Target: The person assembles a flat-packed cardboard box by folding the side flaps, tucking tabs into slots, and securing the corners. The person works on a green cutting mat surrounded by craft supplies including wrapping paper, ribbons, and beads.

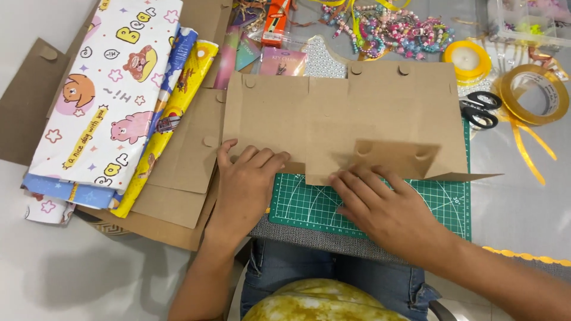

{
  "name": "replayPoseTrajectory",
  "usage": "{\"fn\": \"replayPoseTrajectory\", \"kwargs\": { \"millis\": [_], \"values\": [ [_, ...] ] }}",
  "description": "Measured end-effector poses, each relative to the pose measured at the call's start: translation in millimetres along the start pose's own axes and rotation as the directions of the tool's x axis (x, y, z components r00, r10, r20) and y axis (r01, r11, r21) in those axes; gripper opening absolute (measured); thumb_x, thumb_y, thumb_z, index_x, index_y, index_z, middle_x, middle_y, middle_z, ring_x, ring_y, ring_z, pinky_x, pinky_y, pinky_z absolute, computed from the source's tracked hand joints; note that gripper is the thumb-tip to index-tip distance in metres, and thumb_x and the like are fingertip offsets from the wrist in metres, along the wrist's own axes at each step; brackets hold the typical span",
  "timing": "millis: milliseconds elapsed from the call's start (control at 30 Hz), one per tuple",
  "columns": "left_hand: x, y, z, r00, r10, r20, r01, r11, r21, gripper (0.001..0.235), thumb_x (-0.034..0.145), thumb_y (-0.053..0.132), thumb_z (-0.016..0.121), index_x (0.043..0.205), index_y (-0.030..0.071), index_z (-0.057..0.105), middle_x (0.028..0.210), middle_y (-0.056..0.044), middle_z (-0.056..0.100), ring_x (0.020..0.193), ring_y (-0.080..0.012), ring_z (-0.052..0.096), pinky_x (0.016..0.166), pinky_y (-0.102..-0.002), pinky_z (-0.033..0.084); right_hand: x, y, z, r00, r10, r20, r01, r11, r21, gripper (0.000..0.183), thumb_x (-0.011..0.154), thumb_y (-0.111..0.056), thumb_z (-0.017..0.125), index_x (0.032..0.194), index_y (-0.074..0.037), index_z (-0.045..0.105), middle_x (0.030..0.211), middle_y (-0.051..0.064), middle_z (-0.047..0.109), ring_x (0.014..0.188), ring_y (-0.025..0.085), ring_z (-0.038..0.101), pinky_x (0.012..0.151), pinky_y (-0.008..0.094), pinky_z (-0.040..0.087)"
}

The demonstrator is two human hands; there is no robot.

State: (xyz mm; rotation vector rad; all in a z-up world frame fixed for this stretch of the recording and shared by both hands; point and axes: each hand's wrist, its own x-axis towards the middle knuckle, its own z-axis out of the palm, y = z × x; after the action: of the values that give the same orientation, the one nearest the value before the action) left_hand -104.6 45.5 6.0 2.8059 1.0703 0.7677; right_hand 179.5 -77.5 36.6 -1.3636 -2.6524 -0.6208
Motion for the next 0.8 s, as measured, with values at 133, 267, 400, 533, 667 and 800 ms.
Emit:
{"fn": "replayPoseTrajectory", "kwargs": {
  "millis": [133,267,400,533,667,800],
  "values": [
    [1,4,14,0.997,0.008,-0.079,-0.007,1.0,0.018,0.024,0.114,0.008,0.071,0.136,0.014,0.078,0.1,-0.002,0.07,0.106,-0.0215,0.072,0.124,-0.076,0.033,8,11,34,0.998,0.022,-0.06,-0.019,0.998,0.058,0.031,0.118,-0.023,0.062,0.145,-0.01,0.07,0.115,0.008,0.078,0.118,0.028,0.079,0.106,0.042,0.062],
    [-4,11,18,0.989,0.074,-0.128,-0.066,0.996,0.064,0.024,0.104,0.005,0.082,0.125,0.016,0.083,0.119,-0.005,0.074,0.12,-0.0261,0.071,0.116,-0.064,0.047,20,18,33,0.996,0.047,-0.074,-0.038,0.992,0.122,0.015,0.119,-0.019,0.062,0.132,-0.019,0.07,0.101,0.002,0.076,0.092,0.022,0.083,0.086,0.036,0.068],
    [-13,15,22,0.999,0.011,-0.031,-0.014,0.996,-0.093,0.02,0.115,0.006,0.071,0.129,0.011,0.084,0.116,-0.004,0.08,0.12,-0.0244,0.075,0.113,-0.052,0.057,32,23,22,0.997,0.054,-0.046,-0.044,0.978,0.204,0.025,0.12,-0.018,0.054,0.129,-0.023,0.077,0.13,0.001,0.076,0.1,0.021,0.083,0.085,0.036,0.066],
    [-15,16,10,0.997,0.08,0.003,-0.08,0.996,-0.031,0.031,0.113,0.009,0.068,0.139,0.015,0.084,0.134,-0.007,0.081,0.137,-0.0252,0.072,0.119,-0.046,0.056,26,22,36,0.994,0.026,-0.108,-0.009,0.989,0.15,0.031,0.119,-0.025,0.056,0.139,-0.019,0.079,0.156,0.003,0.071,0.146,0.027,0.067,0.128,0.053,0.045],
    [-22,24,-5,0.986,0.038,0.163,-0.016,0.991,-0.135,0.049,0.117,0.017,0.055,0.165,0.004,0.062,0.167,-0.018,0.064,0.161,-0.0346,0.056,0.135,-0.05,0.043,18,24,36,0.997,-0.018,-0.077,0.032,0.983,0.179,0.05,0.119,-0.043,0.059,0.157,-0.012,0.068,0.166,0.006,0.068,0.168,0.026,0.047,0.143,0.064,0.02],
    [-44,21,-5,0.971,0.0,0.241,0.0,1.0,-0.001,0.065,0.121,0.03,0.048,0.18,0.003,0.041,0.186,-0.017,0.046,0.174,-0.0324,0.039,0.141,-0.049,0.032,5,30,41,0.997,-0.072,-0.021,0.075,0.983,0.165,0.071,0.119,-0.05,0.054,0.178,-0.012,0.048,0.185,0.012,0.049,0.177,0.024,0.034,0.141,0.077,0.002]
  ]
}}
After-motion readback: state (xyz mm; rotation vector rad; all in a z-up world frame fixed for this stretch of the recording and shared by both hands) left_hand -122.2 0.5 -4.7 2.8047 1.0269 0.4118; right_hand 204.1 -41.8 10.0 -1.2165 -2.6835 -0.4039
